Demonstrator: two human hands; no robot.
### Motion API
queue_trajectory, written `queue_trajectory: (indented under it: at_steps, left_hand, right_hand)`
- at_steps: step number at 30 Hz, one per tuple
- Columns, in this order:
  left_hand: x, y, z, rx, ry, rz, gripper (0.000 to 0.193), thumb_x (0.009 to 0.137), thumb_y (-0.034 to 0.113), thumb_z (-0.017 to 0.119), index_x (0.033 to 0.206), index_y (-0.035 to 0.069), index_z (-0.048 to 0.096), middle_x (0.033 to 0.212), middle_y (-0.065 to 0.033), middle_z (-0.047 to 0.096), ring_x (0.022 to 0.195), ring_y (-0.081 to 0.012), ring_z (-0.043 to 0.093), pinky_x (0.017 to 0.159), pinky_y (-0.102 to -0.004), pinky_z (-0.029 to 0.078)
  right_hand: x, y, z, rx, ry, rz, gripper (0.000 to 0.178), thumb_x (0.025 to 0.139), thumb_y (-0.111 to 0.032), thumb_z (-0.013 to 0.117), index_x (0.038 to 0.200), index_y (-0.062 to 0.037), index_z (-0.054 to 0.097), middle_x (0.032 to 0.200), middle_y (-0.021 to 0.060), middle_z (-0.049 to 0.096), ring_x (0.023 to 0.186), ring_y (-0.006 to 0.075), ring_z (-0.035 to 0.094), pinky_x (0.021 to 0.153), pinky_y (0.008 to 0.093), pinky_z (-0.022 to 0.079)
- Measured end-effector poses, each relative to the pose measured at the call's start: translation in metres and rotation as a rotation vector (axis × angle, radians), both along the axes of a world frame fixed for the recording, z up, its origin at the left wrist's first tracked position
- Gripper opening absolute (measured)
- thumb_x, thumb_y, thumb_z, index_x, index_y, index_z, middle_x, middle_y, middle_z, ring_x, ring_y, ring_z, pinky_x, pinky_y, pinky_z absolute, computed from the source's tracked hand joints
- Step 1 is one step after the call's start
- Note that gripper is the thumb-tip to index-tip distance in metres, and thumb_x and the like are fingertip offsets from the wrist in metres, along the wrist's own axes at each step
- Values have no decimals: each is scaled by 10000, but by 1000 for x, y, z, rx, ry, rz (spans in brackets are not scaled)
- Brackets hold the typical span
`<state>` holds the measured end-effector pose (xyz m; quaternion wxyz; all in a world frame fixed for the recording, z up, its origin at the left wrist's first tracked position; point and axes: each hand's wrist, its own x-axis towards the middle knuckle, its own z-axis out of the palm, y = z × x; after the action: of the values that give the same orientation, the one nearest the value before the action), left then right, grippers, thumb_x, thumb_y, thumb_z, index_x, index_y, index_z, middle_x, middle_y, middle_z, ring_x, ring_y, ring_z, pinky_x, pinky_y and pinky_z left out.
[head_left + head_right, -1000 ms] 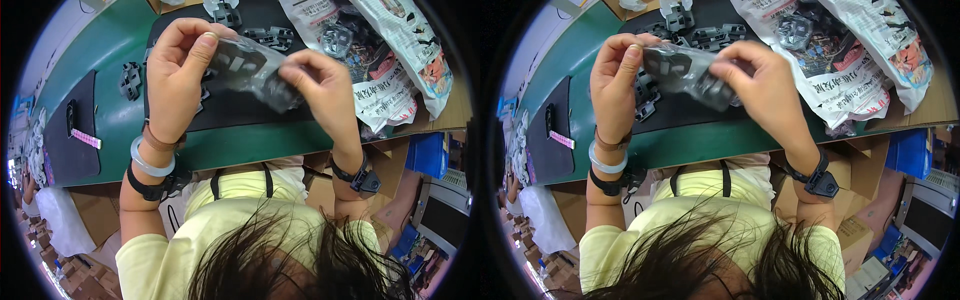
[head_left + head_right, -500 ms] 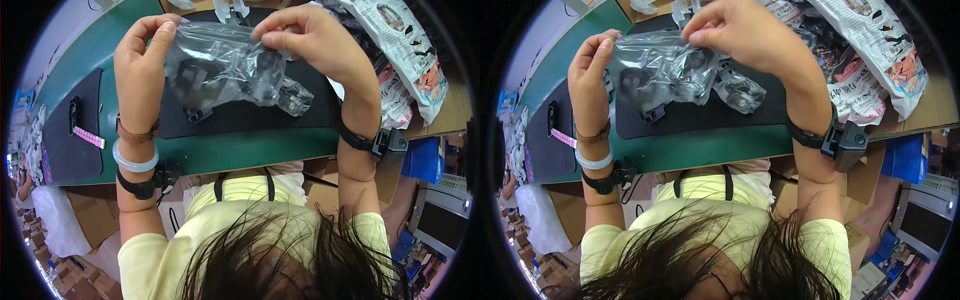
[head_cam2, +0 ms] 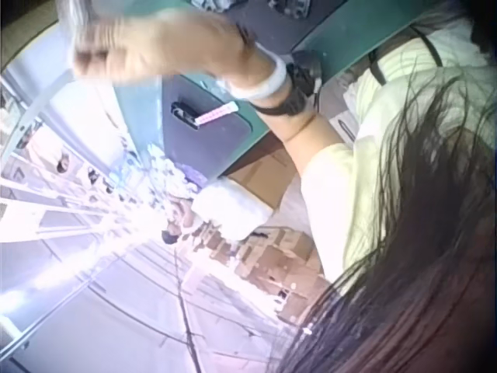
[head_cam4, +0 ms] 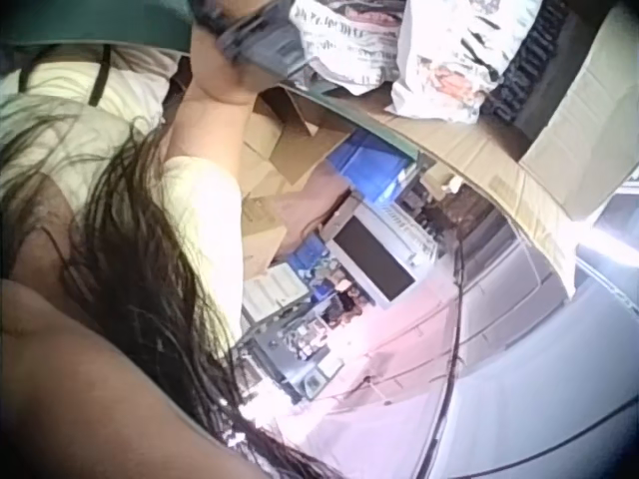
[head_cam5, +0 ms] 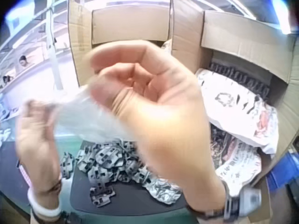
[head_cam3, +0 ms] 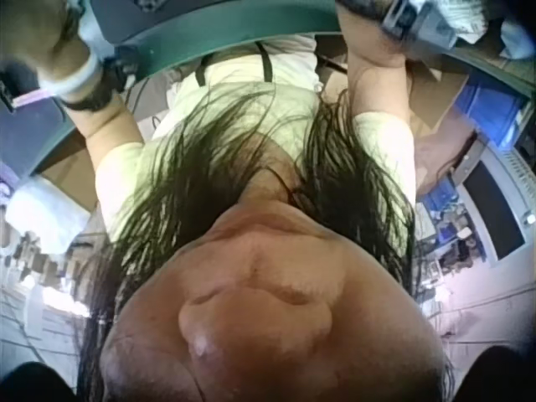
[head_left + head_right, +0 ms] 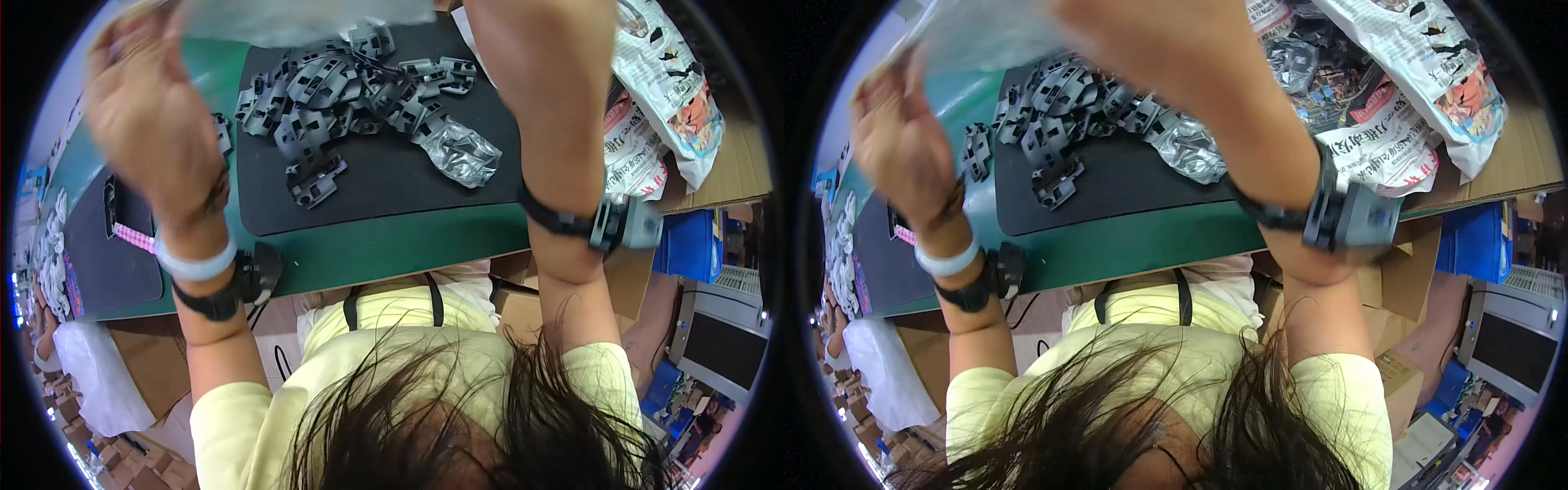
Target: Assembling plastic housing components for electronics, such as computer mice, at a production workstation.
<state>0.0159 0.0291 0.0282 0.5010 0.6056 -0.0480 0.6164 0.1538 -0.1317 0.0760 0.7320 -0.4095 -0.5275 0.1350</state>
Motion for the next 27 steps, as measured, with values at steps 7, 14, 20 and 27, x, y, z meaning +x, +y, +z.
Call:
queue_trajectory:
  at_steps: [7,14,20,27]
  left_hand:
    - [-48,-94,-25,-245,760,-390,75,889,70,512,904,0,492,785,-23,489,641,-77,473,566,-189,405]
    - [19,-135,-74,242,1189,-86,326,805,91,610,1099,36,481,567,-109,499,483,-189,473,478,-293,365]
    - [33,-125,-82,391,1159,84,380,748,107,673,1093,50,524,577,-122,507,502,-244,502,499,-313,403]
    - [11,-99,-65,-506,877,-439,75,830,76,616,787,50,560,652,50,554,520,11,423,448,-152,304]
  right_hand:
    - [-42,-102,-50,-573,126,116,292,780,49,593,1060,41,507,782,51,513,585,46,514,472,154,415]
    - [-15,-125,-120,-1010,-178,-650,337,779,-31,600,1102,23,521,663,123,566,573,213,556,559,294,438]
    - [-1,-116,-128,-910,52,-518,152,791,-103,627,851,35,608,636,72,589,543,101,507,519,243,405]
    - [-3,-102,-90,-577,208,-206,170,856,-133,590,843,37,588,665,-20,551,568,29,445,504,184,352]
